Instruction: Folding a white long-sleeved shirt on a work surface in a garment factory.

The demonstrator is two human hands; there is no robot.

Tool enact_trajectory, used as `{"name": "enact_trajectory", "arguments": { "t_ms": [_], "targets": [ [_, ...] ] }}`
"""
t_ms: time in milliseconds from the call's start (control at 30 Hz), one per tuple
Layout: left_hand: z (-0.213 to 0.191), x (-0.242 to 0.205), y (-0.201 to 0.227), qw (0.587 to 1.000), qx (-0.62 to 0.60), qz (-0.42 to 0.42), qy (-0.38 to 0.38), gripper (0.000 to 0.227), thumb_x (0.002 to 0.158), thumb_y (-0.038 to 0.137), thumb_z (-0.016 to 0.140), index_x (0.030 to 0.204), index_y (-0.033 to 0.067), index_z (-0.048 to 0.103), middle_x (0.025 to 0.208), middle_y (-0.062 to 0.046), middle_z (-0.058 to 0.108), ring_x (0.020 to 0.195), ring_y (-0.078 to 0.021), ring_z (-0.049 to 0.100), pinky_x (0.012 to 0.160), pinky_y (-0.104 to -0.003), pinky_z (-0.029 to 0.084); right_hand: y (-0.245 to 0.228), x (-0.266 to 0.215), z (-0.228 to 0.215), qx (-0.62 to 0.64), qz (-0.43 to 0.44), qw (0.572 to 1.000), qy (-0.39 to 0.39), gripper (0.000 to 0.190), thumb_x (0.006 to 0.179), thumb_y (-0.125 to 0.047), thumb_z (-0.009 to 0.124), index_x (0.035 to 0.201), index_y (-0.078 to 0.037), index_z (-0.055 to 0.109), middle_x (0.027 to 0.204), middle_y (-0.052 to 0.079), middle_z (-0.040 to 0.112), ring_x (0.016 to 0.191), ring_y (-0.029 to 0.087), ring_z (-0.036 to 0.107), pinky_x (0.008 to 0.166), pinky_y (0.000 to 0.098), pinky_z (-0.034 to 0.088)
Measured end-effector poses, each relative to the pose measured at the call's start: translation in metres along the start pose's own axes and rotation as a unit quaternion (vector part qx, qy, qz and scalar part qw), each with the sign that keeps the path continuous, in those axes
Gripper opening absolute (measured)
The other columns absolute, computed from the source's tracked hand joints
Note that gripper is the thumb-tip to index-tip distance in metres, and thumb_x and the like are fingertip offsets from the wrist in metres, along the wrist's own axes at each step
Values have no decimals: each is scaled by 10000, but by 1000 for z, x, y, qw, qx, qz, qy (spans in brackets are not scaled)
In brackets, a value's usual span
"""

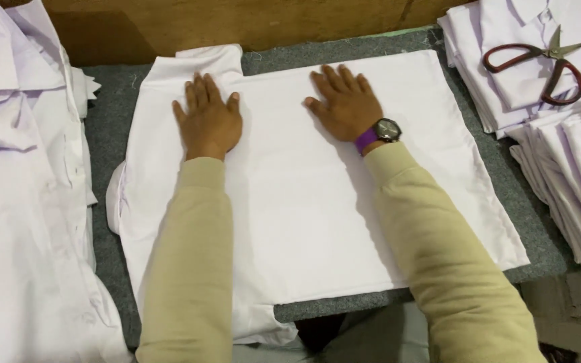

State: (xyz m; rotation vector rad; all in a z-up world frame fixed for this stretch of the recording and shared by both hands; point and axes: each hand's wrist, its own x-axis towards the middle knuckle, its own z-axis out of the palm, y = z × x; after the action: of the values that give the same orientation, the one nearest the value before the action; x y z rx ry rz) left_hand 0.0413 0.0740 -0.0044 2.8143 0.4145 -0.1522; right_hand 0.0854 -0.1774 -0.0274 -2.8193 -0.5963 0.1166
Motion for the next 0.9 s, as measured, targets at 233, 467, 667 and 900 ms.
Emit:
{"name": "enact_trajectory", "arguments": {
  "t_ms": [233,467,667,900],
  "targets": [
    [-11,16,-34,997,-31,-74,5,715,1061,476,138,1654,91,33,1745,-68,-29,1592,-270,-72,1255,-557,-58,76,-24,-18,23,97,995,3,800,987,-652,162,1649,-202,171,1724,91,127,1582,321,65,1250,510,50],
    [-17,16,-43,994,-39,-102,26,717,1054,478,109,1650,86,35,1741,-109,-11,1589,-268,-71,1253,-545,-70,111,-29,-28,16,104,994,38,763,1022,-586,222,1634,-131,231,1711,120,180,1572,312,114,1238,517,76],
    [-21,10,-55,999,-26,-30,29,652,1089,405,173,1654,98,64,1728,-126,-35,1576,-339,-79,1261,-550,-52,118,-32,-29,17,106,993,43,823,1020,-611,213,1628,-56,189,1710,160,140,1576,298,102,1248,498,77],
    [-28,9,-59,1000,4,-13,-19,749,1037,535,132,1652,121,22,1745,-60,-25,1594,-252,-71,1269,-498,-60,127,-32,-26,-9,82,995,48,862,1026,-620,219,1629,-7,173,1703,208,149,1569,353,125,1229,520,126]
  ]
}}
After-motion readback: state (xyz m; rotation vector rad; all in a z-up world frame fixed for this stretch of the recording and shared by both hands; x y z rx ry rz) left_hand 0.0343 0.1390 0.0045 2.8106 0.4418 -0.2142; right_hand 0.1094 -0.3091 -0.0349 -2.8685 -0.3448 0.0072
